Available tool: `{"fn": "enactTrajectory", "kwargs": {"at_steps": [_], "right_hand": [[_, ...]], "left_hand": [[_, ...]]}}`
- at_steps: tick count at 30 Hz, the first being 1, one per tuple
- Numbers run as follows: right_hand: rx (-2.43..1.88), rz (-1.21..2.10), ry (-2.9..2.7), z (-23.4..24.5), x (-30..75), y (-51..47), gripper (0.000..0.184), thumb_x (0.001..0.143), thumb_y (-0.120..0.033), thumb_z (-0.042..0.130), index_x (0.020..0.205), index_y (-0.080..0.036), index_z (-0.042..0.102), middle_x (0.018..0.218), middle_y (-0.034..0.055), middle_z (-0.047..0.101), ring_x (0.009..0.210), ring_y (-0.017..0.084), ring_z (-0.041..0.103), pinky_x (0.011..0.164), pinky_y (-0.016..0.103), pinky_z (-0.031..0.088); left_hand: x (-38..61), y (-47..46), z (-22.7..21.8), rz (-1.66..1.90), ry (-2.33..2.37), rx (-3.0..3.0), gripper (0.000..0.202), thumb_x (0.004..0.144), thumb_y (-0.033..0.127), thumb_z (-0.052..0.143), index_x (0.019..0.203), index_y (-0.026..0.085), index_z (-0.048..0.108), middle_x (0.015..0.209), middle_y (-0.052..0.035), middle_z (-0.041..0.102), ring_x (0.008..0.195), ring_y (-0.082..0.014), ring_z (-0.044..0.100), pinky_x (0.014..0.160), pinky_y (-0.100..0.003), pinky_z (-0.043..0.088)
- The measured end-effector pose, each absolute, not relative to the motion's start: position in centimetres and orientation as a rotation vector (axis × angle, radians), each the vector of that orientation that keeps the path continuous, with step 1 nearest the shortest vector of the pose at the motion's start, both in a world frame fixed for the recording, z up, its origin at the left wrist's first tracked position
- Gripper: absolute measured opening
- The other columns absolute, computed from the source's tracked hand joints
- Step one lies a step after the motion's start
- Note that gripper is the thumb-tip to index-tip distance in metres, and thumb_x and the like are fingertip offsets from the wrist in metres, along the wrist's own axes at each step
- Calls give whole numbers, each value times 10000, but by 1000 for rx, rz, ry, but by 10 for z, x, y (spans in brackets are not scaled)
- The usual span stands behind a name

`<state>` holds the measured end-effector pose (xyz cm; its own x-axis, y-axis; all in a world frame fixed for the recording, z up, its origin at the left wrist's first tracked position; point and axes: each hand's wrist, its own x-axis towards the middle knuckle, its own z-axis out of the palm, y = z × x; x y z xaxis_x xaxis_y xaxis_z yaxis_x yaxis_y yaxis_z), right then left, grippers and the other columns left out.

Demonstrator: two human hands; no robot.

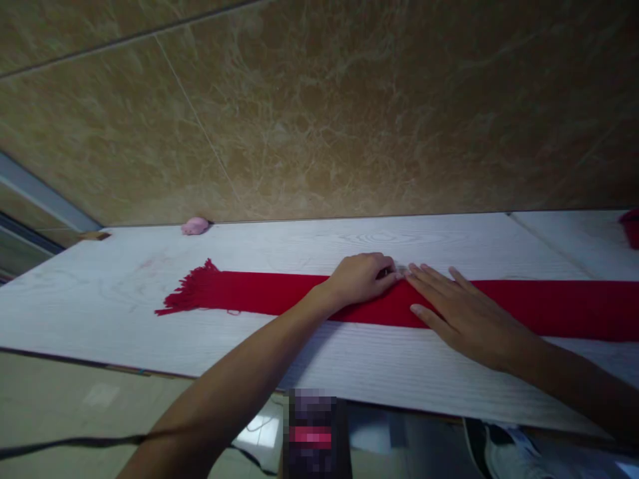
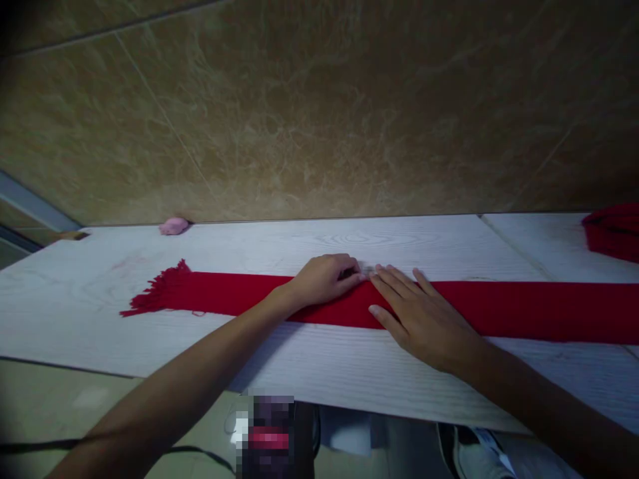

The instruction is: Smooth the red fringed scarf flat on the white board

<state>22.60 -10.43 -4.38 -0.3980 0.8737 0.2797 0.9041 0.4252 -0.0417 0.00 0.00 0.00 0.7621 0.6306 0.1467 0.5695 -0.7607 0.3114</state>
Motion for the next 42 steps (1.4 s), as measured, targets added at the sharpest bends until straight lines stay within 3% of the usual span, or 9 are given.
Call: {"fn": "enactTrajectory", "kwargs": {"at_steps": [7, 21, 42], "right_hand": [[-1523, -189, -2414, -52, 228, -105, 651, 1110, -549, 290, 1654, -234, 457, 1666, 123, 458, 1544, 328, 436, 1245, 614, 377], [-1506, -244, -2412, -53, 229, -104, 666, 1115, -540, 282, 1600, -154, 526, 1644, 155, 467, 1526, 344, 460, 1226, 631, 408], [-1490, -197, -2401, -50, 229, -106, 646, 1112, -528, 330, 1677, -225, 409, 1663, 115, 459, 1534, 326, 450, 1239, 615, 398]], "left_hand": [[0, -1, 2, 341, 944, 2719, 380, 1082, 514, 498, 1054, 209, 723, 1057, -78, 779, 929, -222, 709, 792, -327, 515], [0, -2, 4, 344, 946, 2693, 369, 1081, 495, 504, 1070, 206, 734, 1066, -84, 784, 938, -236, 713, 793, -342, 518], [1, -2, 3, 336, 952, 2701, 354, 1075, 486, 520, 1081, 206, 737, 1053, -80, 786, 921, -230, 711, 775, -325, 502]]}}
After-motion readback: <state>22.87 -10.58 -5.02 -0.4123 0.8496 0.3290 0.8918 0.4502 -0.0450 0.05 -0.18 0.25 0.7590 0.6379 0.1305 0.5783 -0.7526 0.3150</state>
